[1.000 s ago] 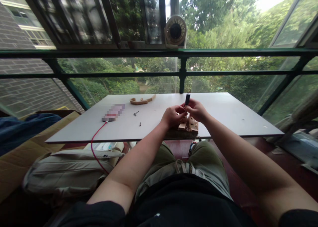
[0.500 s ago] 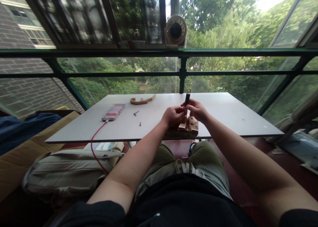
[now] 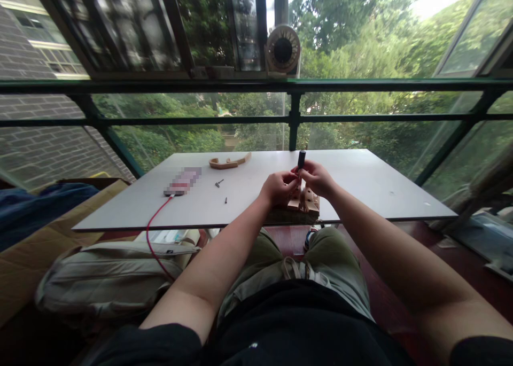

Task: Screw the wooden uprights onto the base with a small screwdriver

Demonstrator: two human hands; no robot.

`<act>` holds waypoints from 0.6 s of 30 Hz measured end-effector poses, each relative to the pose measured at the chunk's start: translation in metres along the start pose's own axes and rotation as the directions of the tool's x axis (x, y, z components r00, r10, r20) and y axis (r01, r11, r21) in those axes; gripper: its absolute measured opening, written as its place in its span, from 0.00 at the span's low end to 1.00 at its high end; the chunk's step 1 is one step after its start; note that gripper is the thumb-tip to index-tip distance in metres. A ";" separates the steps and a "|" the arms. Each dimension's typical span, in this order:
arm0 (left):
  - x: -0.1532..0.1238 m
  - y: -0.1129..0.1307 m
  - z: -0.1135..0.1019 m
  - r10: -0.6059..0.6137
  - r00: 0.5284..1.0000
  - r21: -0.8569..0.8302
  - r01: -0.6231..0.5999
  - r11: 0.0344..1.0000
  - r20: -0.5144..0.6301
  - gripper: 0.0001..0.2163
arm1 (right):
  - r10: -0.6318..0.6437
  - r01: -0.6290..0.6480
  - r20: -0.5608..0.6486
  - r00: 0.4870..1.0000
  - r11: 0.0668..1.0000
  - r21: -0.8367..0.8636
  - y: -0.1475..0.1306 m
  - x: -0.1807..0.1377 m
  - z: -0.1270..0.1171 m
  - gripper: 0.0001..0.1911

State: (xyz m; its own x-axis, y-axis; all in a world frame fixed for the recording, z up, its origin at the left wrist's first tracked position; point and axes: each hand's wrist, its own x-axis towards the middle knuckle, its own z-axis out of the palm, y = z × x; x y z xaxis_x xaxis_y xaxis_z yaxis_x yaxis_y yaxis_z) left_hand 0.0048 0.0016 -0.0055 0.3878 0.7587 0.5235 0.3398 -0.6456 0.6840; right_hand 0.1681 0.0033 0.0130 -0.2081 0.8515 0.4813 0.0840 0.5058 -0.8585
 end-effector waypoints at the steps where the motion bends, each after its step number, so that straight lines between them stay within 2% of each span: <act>1: 0.000 -0.001 0.000 0.000 1.000 -0.005 0.000 1.000 -0.006 0.16 | -0.002 0.002 -0.002 1.000 1.000 -0.004 0.001 0.000 0.000 0.07; 7: 0.001 -0.002 0.000 -0.025 0.999 0.015 0.025 1.000 -0.023 0.20 | 0.000 0.000 -0.001 1.000 0.999 -0.047 0.003 0.000 -0.001 0.08; 18: -0.001 0.004 0.000 -0.002 0.999 -0.010 0.002 1.000 -0.039 0.15 | -0.009 0.010 0.018 1.000 0.998 -0.058 0.005 -0.001 -0.001 0.09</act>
State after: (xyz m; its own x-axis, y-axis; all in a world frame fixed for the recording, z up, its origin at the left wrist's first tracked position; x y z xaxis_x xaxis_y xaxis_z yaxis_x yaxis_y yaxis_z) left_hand 0.0058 -0.0015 -0.0028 0.3528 0.7631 0.5415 0.3318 -0.6431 0.6902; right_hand 0.1697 0.0053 0.0087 -0.2267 0.8440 0.4861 0.1382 0.5219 -0.8418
